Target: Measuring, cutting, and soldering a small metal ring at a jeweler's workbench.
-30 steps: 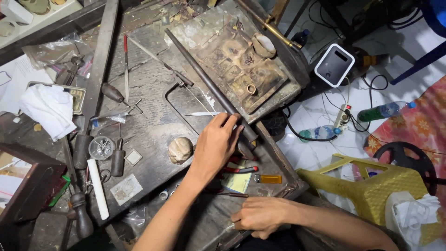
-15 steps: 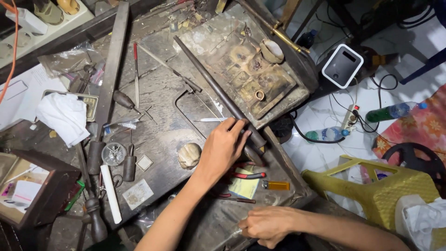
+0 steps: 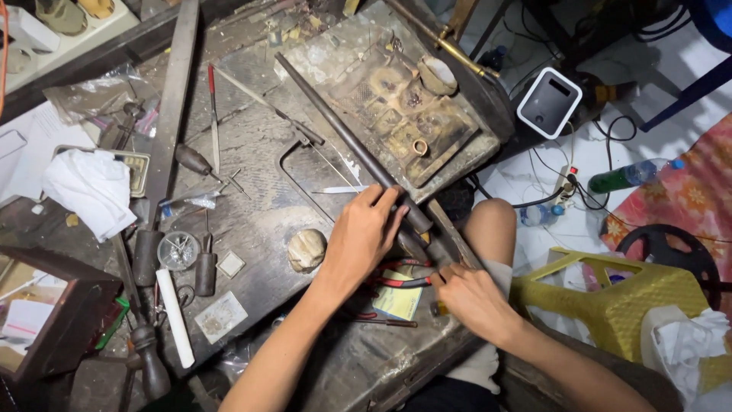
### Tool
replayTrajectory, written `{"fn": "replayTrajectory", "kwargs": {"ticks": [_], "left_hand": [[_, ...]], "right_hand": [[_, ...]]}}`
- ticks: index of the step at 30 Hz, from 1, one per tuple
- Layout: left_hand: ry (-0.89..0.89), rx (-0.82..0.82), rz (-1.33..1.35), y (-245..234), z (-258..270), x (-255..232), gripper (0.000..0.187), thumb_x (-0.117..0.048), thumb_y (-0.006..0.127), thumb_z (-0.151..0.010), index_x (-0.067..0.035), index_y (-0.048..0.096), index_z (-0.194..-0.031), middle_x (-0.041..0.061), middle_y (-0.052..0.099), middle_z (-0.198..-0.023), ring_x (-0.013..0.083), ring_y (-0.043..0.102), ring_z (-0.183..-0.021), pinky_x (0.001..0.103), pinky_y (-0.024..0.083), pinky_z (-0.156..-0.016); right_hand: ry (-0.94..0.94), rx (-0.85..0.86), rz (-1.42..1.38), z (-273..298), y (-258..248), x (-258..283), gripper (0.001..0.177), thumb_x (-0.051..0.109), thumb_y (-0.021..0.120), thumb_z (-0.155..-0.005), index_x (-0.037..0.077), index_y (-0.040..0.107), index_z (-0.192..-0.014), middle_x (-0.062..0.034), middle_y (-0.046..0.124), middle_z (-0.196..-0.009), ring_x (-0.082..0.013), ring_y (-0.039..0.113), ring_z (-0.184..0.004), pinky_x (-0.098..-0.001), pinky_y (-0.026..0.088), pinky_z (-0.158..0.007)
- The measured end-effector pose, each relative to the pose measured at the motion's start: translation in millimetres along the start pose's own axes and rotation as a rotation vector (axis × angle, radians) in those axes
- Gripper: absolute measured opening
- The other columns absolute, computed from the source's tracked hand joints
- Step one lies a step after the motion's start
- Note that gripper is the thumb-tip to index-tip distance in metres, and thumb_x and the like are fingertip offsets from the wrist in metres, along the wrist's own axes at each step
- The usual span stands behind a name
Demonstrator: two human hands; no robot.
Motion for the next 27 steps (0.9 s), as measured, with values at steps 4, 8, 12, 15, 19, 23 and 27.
{"fn": "replayTrajectory", "kwargs": {"ticks": [4, 8, 12, 15, 19, 23, 27], "left_hand": [[-0.020, 0.003, 0.004, -2, 0, -1, 0.014, -0.012, 0.063, -0.101, 0.000, 0.062, -0.109, 0.014, 0.056, -0.085, 0.0388, 0.062, -0.067, 0.046, 0.050, -0.061], [-0.024, -0.006, 0.008, -2, 2, -1, 0.014, -0.012, 0.062, -0.102, 0.000, 0.061, -0.109, 0.014, 0.056, -0.086, 0.0387, 0.062, -0.067, 0.047, 0.050, -0.060], [-0.018, -0.002, -0.052, 4, 3, 0, 0.018, -0.015, 0.062, -0.103, 0.001, 0.061, -0.110, 0.016, 0.058, -0.088, 0.0388, 0.064, -0.071, 0.049, 0.053, -0.060], [-0.011, -0.009, -0.042, 3, 4, -1, 0.018, -0.015, 0.062, -0.102, 0.000, 0.059, -0.112, 0.016, 0.057, -0.088, 0.0399, 0.062, -0.076, 0.050, 0.051, -0.063], [0.004, -0.035, -0.020, -1, 3, -4, 0.021, -0.013, 0.061, -0.103, 0.000, 0.061, -0.118, 0.013, 0.057, -0.088, 0.0362, 0.062, -0.072, 0.048, 0.052, -0.061], [-0.026, -0.107, -0.118, 2, 1, -5, 0.025, -0.030, 0.061, -0.105, -0.009, 0.058, -0.092, 0.009, 0.060, -0.070, 0.0325, 0.065, -0.065, 0.045, 0.051, -0.055], [-0.053, -0.195, -0.121, 2, -5, -7, 0.052, -0.036, 0.060, -0.107, -0.010, 0.043, -0.065, 0.004, 0.045, -0.050, 0.0221, 0.041, -0.038, 0.043, 0.038, -0.039]], "right_hand": [[-0.006, 0.105, -0.171, 2, -3, 3, 0.036, 0.038, 0.064, -0.101, 0.002, 0.065, -0.103, -0.0132, 0.072, -0.096, -0.0290, 0.072, -0.090, -0.0420, 0.058, -0.053], [0.005, 0.251, -0.274, 6, 11, 9, 0.049, 0.047, 0.071, -0.096, 0.001, 0.063, -0.110, -0.0134, 0.071, -0.090, -0.0376, 0.072, -0.078, -0.0468, 0.052, -0.057], [-0.062, 0.312, -0.365, 8, 12, 13, 0.042, 0.030, 0.084, -0.089, 0.003, 0.062, -0.112, -0.0173, 0.072, -0.093, -0.0344, 0.073, -0.087, -0.0460, 0.058, -0.063], [-0.131, 0.356, -0.613, 10, -15, 7, 0.031, 0.028, 0.076, -0.096, 0.002, 0.062, -0.107, -0.0136, 0.069, -0.100, -0.0318, 0.071, -0.088, -0.0436, 0.058, -0.075], [-0.135, 0.457, -0.829, 23, -26, -34, 0.025, 0.036, 0.060, -0.102, 0.016, 0.061, -0.118, 0.0000, 0.065, -0.106, -0.0134, 0.062, -0.085, -0.0276, 0.055, -0.077], [-0.131, -0.173, -0.978, 7, -74, -107, 0.015, 0.006, 0.057, -0.095, 0.006, 0.065, -0.108, -0.0053, 0.063, -0.080, -0.0179, 0.061, -0.067, -0.0307, 0.050, -0.058], [0.085, -0.559, -0.843, -34, -135, -167, 0.013, 0.012, 0.069, -0.098, 0.004, 0.060, -0.092, -0.0022, 0.060, -0.072, -0.0043, 0.042, -0.047, -0.0171, 0.036, -0.037]]}}
Point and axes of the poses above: each hand's wrist, its own z-axis away from the middle knuckle, its own y-axis out of the palm, x = y × z, the point moved 5 cm from there along -z, towards the middle knuckle
